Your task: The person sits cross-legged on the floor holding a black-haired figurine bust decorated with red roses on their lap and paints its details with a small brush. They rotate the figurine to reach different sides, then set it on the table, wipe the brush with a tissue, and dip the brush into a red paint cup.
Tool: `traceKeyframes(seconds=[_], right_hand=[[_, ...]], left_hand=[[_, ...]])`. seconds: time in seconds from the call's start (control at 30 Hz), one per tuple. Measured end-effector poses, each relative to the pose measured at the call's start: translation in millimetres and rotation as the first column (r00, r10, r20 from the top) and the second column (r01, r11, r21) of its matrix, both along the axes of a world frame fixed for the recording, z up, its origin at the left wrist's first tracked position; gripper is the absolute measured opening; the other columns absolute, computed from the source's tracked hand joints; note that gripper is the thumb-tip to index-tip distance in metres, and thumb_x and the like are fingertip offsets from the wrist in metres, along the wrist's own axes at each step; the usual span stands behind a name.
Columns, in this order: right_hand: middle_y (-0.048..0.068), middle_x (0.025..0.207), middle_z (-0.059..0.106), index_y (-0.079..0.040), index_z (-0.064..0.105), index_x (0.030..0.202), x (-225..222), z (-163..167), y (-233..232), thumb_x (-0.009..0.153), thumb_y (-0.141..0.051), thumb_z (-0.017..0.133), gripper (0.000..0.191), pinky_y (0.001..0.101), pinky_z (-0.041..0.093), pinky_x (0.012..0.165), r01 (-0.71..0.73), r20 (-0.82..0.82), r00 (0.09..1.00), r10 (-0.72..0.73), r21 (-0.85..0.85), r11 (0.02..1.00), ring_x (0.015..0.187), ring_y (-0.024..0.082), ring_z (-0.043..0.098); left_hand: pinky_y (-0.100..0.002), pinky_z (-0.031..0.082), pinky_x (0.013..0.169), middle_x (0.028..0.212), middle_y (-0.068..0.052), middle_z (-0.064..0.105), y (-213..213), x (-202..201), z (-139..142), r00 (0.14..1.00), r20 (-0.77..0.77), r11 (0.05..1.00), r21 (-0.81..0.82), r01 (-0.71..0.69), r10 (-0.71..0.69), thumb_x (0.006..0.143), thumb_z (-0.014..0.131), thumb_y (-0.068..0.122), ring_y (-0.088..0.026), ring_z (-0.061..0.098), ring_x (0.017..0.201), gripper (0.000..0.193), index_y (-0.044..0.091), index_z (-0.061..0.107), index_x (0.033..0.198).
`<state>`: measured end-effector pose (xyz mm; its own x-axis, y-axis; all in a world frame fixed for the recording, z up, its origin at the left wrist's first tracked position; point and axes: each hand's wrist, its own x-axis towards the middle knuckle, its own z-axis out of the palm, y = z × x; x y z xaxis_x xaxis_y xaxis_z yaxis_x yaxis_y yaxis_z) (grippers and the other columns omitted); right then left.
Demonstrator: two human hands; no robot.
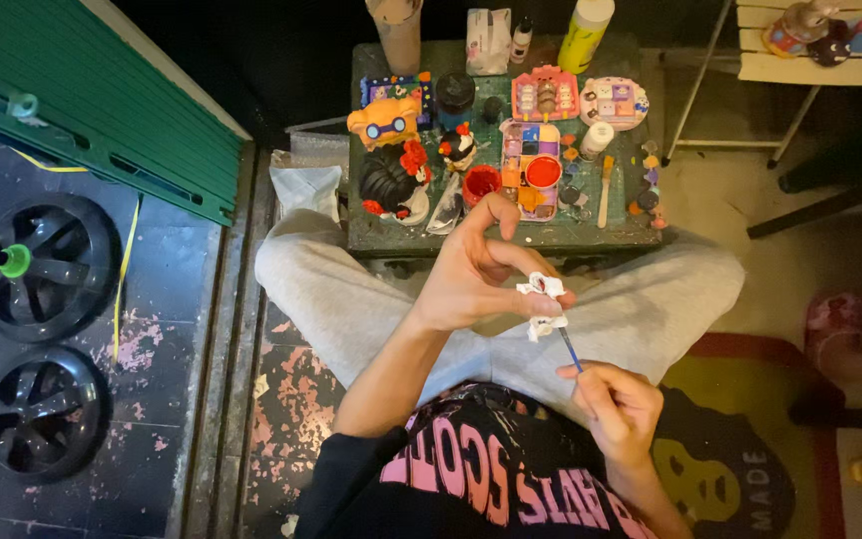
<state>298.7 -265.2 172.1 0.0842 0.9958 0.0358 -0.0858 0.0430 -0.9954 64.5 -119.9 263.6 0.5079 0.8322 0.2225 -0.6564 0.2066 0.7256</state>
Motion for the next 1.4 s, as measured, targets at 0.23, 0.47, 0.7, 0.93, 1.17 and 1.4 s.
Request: traceKeyframes(seconds=[0.23, 0.47, 0.7, 0.93, 1.17, 1.4], right_hand=[[0.006, 0.069, 0.059, 0.013, 0.072, 0.102, -0.2, -3.8, 1.2, 0.102, 0.000, 0.059, 0.019, 0.0225, 0.033, 0.053, 0.017, -0.138, 0.990, -0.010, 0.049, 0.999, 0.057, 0.008, 0.048], [0.007, 0.070, 0.063, 0.009, 0.072, 0.104, -16.8, 44.4, 8.4, 0.089, 0.010, 0.069, 0.015, 0.0236, 0.034, 0.057, 0.121, 0.259, 0.939, -0.225, 0.363, 0.924, 0.058, 0.011, 0.050], [0.008, 0.073, 0.062, 0.008, 0.071, 0.103, -10.3, 44.4, 4.4, 0.084, 0.012, 0.075, 0.020, 0.0249, 0.034, 0.058, 0.147, 0.283, 0.908, -0.309, 0.476, 0.867, 0.056, 0.012, 0.048], [0.009, 0.069, 0.063, 0.008, 0.071, 0.102, 11.2, 26.6, -12.1, 0.085, 0.013, 0.073, 0.018, 0.0235, 0.037, 0.057, 0.163, 0.232, 0.933, -0.275, 0.410, 0.897, 0.055, 0.011, 0.052], [0.016, 0.078, 0.067, 0.010, 0.069, 0.105, 34.0, 5.9, -18.4, 0.097, 0.010, 0.062, 0.010, 0.0244, 0.046, 0.058, 0.292, -0.133, 0.955, -0.264, 0.286, 0.913, 0.057, 0.014, 0.059], [0.010, 0.065, 0.062, 0.010, 0.070, 0.101, 25.4, 15.4, -11.9, 0.095, 0.011, 0.063, 0.009, 0.0219, 0.041, 0.054, 0.195, 0.034, 0.975, -0.220, 0.343, 0.919, 0.053, 0.011, 0.054]], left_hand=[[-0.056, 0.061, 0.101, 0.090, -0.017, 0.074, -1.5, 1.1, -1.2, 1.000, 0.011, 0.997, 0.074, -0.016, 0.015, 0.080, 0.082, -0.019, -0.030, 0.074, 0.100, 0.066, 0.009, 0.032, 0.112], [-0.057, 0.062, 0.100, 0.088, -0.014, 0.074, -4.0, 1.7, 0.5, 1.000, -0.001, 0.996, 0.086, -0.013, 0.013, 0.080, 0.082, -0.018, -0.030, 0.074, 0.102, 0.063, 0.008, 0.034, 0.111], [-0.054, 0.062, 0.097, 0.084, -0.012, 0.072, -8.1, 7.9, -1.3, 1.000, 0.025, 0.993, 0.114, -0.011, 0.009, 0.082, 0.083, -0.019, -0.029, 0.074, 0.098, 0.063, 0.009, 0.034, 0.110], [-0.049, 0.060, 0.094, 0.095, -0.018, 0.075, -2.4, 4.0, -6.9, 1.000, 0.009, 1.000, 0.023, -0.013, 0.013, 0.079, 0.081, -0.016, -0.032, 0.075, 0.104, 0.065, 0.006, 0.037, 0.121], [-0.048, 0.059, 0.104, 0.108, -0.022, 0.075, -0.3, 2.3, -16.4, 0.995, 0.000, 0.988, 0.113, -0.102, 0.102, 0.083, 0.083, -0.015, -0.032, 0.074, 0.112, 0.066, 0.005, 0.039, 0.128], [-0.037, 0.060, 0.097, 0.116, -0.021, 0.075, -13.4, 5.1, -10.4, 0.978, -0.206, 0.995, 0.086, 0.042, -0.023, 0.080, 0.085, -0.009, -0.022, 0.073, 0.107, 0.066, -0.005, 0.054, 0.137]])
